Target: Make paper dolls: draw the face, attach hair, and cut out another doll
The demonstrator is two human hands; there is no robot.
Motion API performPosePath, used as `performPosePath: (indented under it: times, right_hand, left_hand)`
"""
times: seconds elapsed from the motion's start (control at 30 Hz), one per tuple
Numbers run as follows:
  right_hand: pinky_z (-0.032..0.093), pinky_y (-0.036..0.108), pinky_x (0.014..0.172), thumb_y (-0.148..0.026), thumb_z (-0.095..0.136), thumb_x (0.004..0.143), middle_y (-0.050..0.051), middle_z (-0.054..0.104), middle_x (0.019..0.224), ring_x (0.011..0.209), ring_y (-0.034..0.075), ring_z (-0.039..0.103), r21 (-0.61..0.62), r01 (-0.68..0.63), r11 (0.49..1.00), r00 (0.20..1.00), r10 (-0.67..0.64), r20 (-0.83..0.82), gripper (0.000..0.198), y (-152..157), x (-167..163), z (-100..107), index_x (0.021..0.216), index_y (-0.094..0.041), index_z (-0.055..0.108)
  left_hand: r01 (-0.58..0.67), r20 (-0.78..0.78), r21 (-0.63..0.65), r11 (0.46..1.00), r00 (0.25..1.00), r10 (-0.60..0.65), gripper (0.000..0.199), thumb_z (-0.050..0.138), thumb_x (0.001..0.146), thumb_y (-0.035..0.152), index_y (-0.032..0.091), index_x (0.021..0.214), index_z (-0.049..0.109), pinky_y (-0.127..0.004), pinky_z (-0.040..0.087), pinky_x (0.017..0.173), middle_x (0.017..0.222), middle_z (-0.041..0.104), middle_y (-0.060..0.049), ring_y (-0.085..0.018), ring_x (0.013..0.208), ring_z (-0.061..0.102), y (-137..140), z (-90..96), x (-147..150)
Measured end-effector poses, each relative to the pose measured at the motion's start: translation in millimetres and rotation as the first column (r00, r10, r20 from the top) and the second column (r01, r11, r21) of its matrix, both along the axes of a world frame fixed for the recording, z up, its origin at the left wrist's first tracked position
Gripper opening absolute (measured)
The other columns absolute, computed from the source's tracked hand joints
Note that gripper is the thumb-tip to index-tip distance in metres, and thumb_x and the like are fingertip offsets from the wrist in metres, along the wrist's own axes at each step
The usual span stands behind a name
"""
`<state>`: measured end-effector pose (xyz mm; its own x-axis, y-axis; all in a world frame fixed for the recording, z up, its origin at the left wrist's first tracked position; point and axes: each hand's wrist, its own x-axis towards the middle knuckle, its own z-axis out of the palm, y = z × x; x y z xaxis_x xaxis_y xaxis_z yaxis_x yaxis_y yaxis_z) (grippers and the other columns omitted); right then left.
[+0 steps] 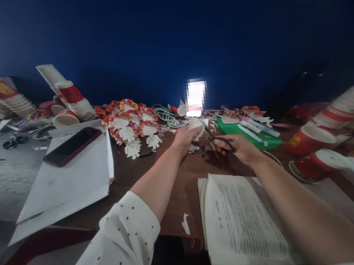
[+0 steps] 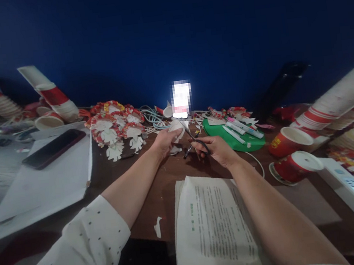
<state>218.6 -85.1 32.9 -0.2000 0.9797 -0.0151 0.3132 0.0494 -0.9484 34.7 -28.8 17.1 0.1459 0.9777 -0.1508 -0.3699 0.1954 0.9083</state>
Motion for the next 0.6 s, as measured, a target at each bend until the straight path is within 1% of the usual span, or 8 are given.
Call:
performPosePath:
  times: [0.2, 0.37, 0.5, 0.6]
  right_hand:
    - [0.039, 0.025, 0.052, -0.057, 0.073, 0.074, 0.0, 0.058, 0.064, 0.056, 0.011, 0.048, 0.001, -0.013, 1.0, 1.0, 0.013, 0.007, 0.04, -1.2, -1.7, 1.6, 0.077, -0.017, 0.072]
    - [0.038, 0.025, 0.053, -0.059, 0.071, 0.074, 0.0, 0.058, 0.064, 0.057, 0.011, 0.047, 0.006, -0.009, 1.0, 1.0, 0.009, 0.028, 0.042, -0.3, -1.5, -0.5, 0.076, -0.017, 0.072]
    - [0.04, 0.025, 0.053, -0.06, 0.07, 0.075, 0.001, 0.058, 0.063, 0.057, 0.011, 0.048, 0.023, -0.01, 1.0, 1.0, 0.01, 0.029, 0.043, 0.7, -1.9, -2.8, 0.075, -0.017, 0.072]
    - [0.041, 0.025, 0.052, -0.059, 0.072, 0.074, 0.001, 0.058, 0.063, 0.056, 0.011, 0.047, 0.019, -0.004, 1.0, 1.0, 0.004, -0.002, 0.043, -0.3, -3.7, -3.9, 0.079, -0.016, 0.073]
  left_hand:
    - [-0.01, 0.039, -0.024, 1.0, 0.999, 0.011, 0.012, 0.075, 0.069, 0.018, 0.012, 0.076, 0.067, -0.022, 0.046, 0.055, 0.055, 0.063, 0.0, -0.01, 0.048, 0.055, -1.3, 3.5, 1.5]
    - [-0.005, 0.057, -0.06, 0.998, 0.998, 0.008, 0.008, 0.072, 0.07, 0.015, 0.012, 0.077, 0.067, -0.022, 0.047, 0.056, 0.056, 0.064, 0.0, -0.01, 0.048, 0.056, -3.0, 6.8, 2.1]
    - [0.004, 0.055, -0.054, 0.999, 0.998, -0.001, 0.011, 0.072, 0.071, 0.018, 0.013, 0.08, 0.068, -0.023, 0.046, 0.054, 0.059, 0.066, -0.001, -0.011, 0.05, 0.057, -1.8, 3.3, 3.0]
    - [-0.003, 0.052, -0.043, 0.999, 0.999, 0.005, 0.011, 0.072, 0.071, 0.018, 0.013, 0.08, 0.068, -0.022, 0.045, 0.053, 0.061, 0.067, -0.001, -0.011, 0.052, 0.058, 0.1, -0.5, 3.7]
